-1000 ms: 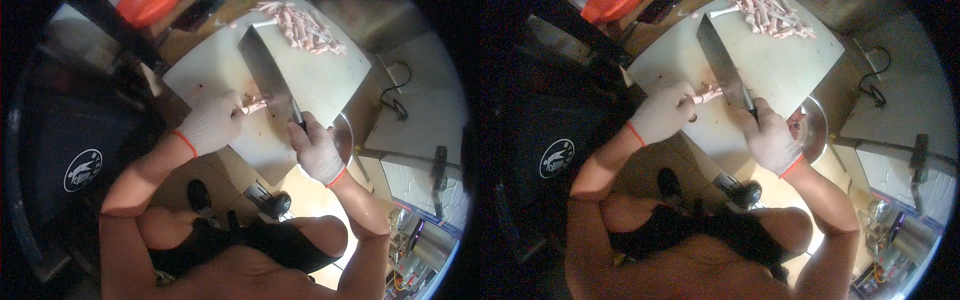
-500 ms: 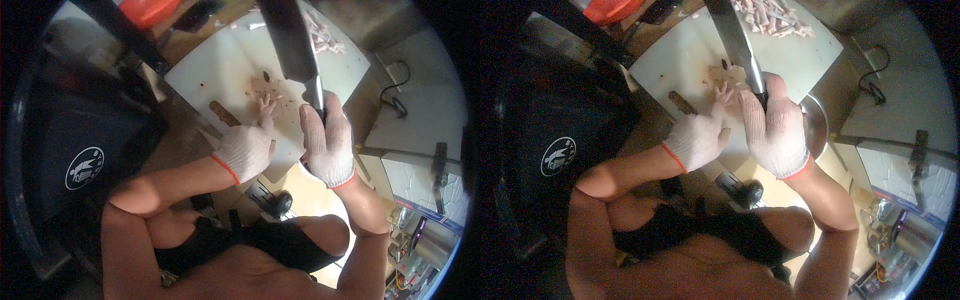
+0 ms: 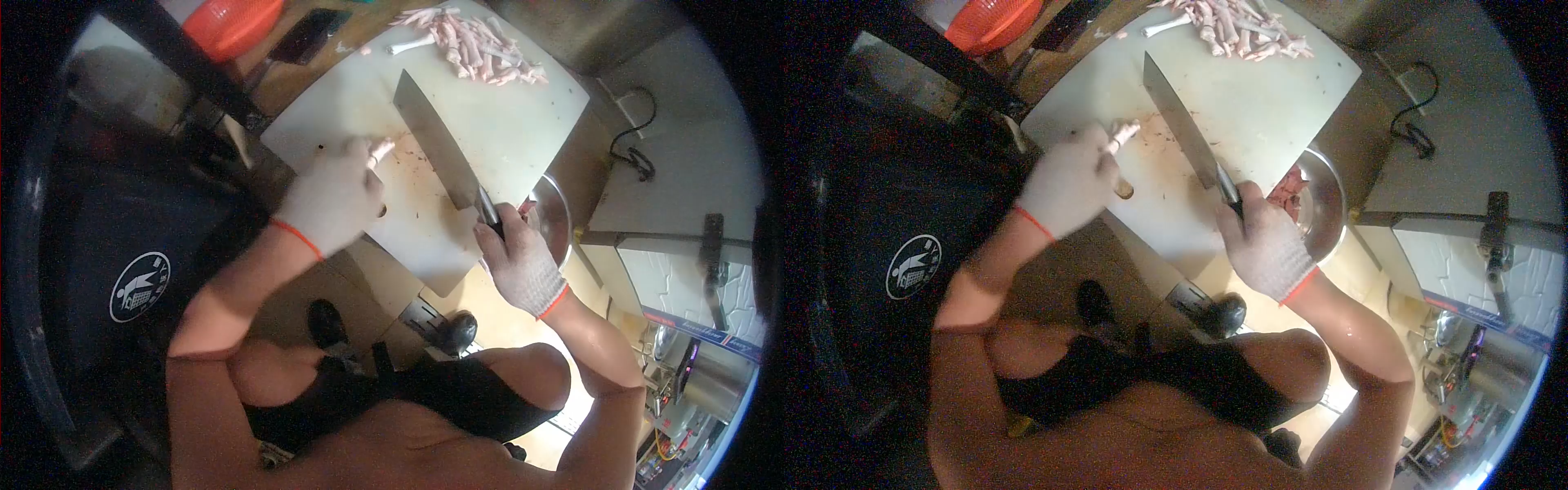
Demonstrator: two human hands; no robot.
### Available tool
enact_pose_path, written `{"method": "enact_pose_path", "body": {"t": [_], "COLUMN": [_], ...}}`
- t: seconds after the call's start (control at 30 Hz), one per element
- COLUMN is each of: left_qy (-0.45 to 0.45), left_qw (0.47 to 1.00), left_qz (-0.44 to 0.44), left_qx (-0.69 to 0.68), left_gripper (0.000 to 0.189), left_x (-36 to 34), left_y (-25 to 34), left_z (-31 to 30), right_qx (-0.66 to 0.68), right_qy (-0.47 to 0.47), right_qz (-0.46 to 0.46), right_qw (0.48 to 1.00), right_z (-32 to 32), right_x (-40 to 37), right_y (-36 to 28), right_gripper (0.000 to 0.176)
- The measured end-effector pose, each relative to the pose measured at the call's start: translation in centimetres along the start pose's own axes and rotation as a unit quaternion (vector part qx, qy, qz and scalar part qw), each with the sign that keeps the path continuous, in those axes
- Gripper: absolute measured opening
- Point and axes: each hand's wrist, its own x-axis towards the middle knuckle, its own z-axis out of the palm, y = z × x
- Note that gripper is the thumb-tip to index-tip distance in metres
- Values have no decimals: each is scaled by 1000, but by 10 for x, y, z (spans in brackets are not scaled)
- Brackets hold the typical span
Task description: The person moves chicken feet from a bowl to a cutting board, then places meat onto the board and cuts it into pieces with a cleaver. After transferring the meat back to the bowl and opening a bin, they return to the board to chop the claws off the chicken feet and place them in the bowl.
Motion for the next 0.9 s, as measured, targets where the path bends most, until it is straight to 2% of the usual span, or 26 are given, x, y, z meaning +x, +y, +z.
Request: {"method": "enact_pose_path", "body": {"t": [0.07,0.1,0.13,0.27,0.3,0.33,0.57,0.63,0.7,0.83,0.9], "left_qy": [-10,-107,-198,-104,19,140,110,99,112,168,142], "left_qw": [1000,980,929,949,986,990,992,986,981,966,974], "left_qz": [-13,-69,-123,-140,-82,-21,-55,136,153,180,161], "left_qx": [-13,-152,-288,-263,-143,-19,-30,11,40,76,73], "left_gripper": [29,28,30,29,30,31,33,33,34,40,42], "left_x": [11,14,18,63,68,69,39,26,19,27,29], "left_y": [-10,-11,-14,-53,-59,-59,-62,-76,-73,-62,-57], "left_z": [-35,-50,-58,17,43,53,31,27,37,49,46], "right_qx": [34,66,66,108,108,108,155,172,113,149,152], "right_qy": [0,-1,-5,12,20,28,-4,-8,-16,-24,9], "right_qz": [4,11,5,14,9,6,5,2,-12,26,-5], "right_qw": [999,998,998,994,994,994,988,985,993,988,988], "right_z": [-4,-4,-3,-10,-14,-11,19,29,31,19,12], "right_x": [-5,-4,-1,16,22,27,56,61,72,77,75], "right_y": [7,7,4,-18,-33,-45,-51,-41,-29,-34,-41], "right_gripper": [27,29,29,25,25,25,29,30,30,30,29]}}
